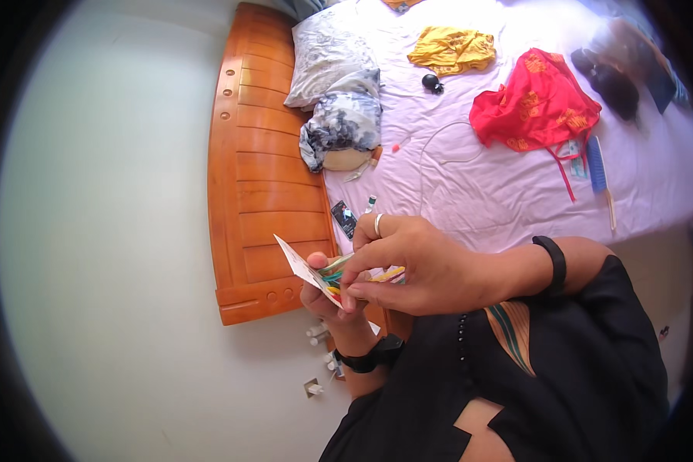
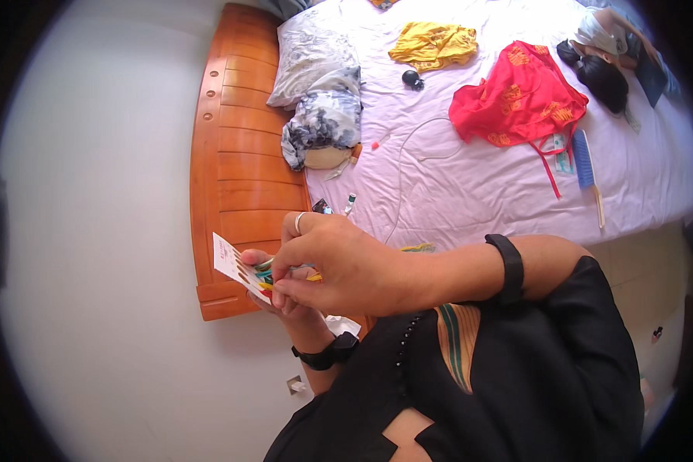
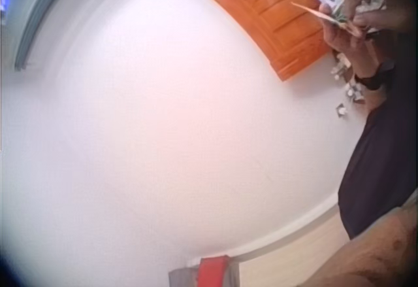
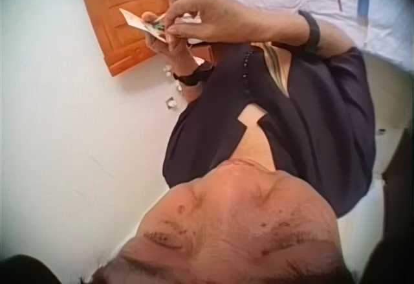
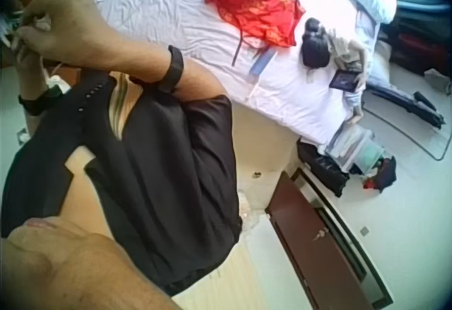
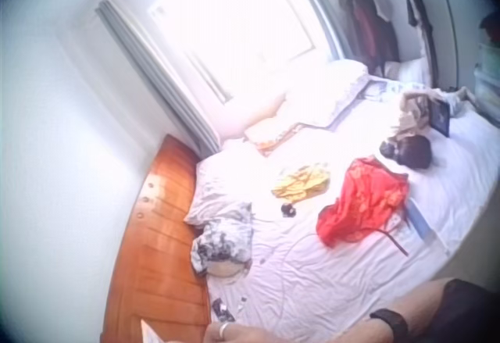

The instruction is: The person braids multiple colored ribbons using a white plastic card with holes as a guide. They repeatedly thread the ribbons through the card's holes and pull them taut to form a braid.

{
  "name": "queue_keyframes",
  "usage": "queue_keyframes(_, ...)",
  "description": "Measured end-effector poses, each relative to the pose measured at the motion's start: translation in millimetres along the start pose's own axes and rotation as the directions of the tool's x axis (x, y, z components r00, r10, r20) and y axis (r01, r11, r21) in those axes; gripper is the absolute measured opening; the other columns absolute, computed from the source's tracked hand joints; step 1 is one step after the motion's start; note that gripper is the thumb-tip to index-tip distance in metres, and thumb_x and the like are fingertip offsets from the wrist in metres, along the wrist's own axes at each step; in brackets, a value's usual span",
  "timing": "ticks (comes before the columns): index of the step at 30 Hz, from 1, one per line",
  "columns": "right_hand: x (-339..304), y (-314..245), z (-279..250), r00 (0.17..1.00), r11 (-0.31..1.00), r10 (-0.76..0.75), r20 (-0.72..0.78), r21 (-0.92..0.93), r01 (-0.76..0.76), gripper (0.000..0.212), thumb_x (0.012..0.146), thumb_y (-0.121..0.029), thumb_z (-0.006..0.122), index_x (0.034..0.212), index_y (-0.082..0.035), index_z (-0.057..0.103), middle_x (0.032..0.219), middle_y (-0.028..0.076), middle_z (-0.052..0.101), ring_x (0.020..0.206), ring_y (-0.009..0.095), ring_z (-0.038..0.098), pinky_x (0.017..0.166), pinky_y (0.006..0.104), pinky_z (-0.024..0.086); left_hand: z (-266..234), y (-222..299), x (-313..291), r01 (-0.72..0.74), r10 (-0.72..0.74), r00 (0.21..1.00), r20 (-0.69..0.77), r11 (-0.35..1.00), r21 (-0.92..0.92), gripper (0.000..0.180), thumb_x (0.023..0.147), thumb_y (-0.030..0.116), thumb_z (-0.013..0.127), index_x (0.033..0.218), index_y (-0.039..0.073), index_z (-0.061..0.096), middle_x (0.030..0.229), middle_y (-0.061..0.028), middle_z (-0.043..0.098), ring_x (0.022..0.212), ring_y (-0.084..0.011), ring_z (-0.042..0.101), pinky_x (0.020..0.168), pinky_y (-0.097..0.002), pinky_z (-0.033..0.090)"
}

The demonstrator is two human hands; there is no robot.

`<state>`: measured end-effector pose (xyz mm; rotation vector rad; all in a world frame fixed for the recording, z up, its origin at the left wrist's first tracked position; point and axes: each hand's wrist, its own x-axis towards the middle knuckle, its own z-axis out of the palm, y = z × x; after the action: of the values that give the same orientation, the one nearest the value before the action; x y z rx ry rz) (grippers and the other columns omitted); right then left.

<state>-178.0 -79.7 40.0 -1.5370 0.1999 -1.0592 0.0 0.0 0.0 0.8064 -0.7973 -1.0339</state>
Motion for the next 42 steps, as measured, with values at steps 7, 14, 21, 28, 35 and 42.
queue_keyframes(7,1.1,-0.3,3.2,0.998,0.999,0.026,-0.051,0.025,-0.024,0.013,0.073,-0.009,0.064,0.079,0.002,0.066,0.074,0.014,0.054,0.073,0.029,0.055,0.065,0.0358,0.043,3.4,0.3,11.7,0.279,-0.108,0.909,0.403,0.875,-0.396,0.031,0.094,0.03,0.046,0.119,0.016,0.058,0.055,-0.0066,0.051,0.042,-0.0083,0.051,0.037,-0.0161,0.041)
queue_keyframes(14,3.3,2.5,3.2,0.992,0.993,0.104,-0.076,0.064,-0.1,0.012,0.071,-0.008,0.065,0.076,0.003,0.065,0.075,0.015,0.055,0.068,0.026,0.056,0.061,0.0346,0.044,4.7,-2.8,12.3,0.243,-0.103,0.902,0.419,0.924,-0.294,0.032,0.094,0.034,0.045,0.117,0.016,0.058,0.051,-0.0064,0.048,0.033,-0.0091,0.044,0.031,-0.0162,0.037)
queue_keyframes(21,6.0,13.4,-0.6,0.982,0.999,0.045,-0.184,0.004,-0.045,0.009,0.072,-0.006,0.064,0.074,0.003,0.062,0.071,0.01,0.054,0.065,0.02,0.055,0.058,0.0308,0.043,-1.9,-1.3,16.9,0.396,-0.184,0.855,0.485,0.835,-0.382,0.04,0.098,0.034,0.033,0.133,0.02,0.047,0.066,-0.0148,0.056,0.031,-0.0115,0.041,0.03,-0.019,0.038)
queue_keyframes(28,13.7,25.7,-23.7,0.95,0.994,-0.011,-0.311,-0.108,-0.023,0.004,0.075,-0.003,0.064,0.075,0.0,0.061,0.07,0.002,0.052,0.063,0.008,0.048,0.057,0.0234,0.039,-3.2,7.3,19.3,0.387,-0.106,0.85,0.516,0.791,-0.474,0.048,0.098,0.041,0.026,0.137,0.017,0.042,0.08,-0.0234,0.06,0.032,-0.0106,0.036,0.033,-0.0196,0.035)
queue_keyframes(35,19.0,33.2,-50.4,0.922,0.985,0.11,-0.37,-0.08,-0.15,0.008,0.078,-0.004,0.062,0.08,0.003,0.063,0.072,0.0,0.053,0.064,0.004,0.046,0.06,0.0196,0.039,-8.8,22.1,27.9,0.299,-0.032,0.843,0.537,0.858,-0.418,0.042,0.098,0.026,0.033,0.139,0.017,0.039,0.088,-0.0155,0.063,0.03,-0.0064,0.037,0.03,-0.0188,0.031)
queue_keyframes(42,18.9,54.1,-68.6,0.879,0.976,0.164,-0.447,-0.058,-0.211,0.012,0.075,-0.007,0.062,0.077,0.005,0.064,0.065,0.004,0.061,0.06,0.006,0.054,0.055,0.0211,0.045,-6.9,37.9,33.2,0.272,-0.043,0.835,0.549,0.899,-0.343,0.041,0.1,0.024,0.03,0.14,0.02,0.037,0.091,-0.0089,0.064,0.031,-0.0048,0.032,0.036,-0.0219,0.025)
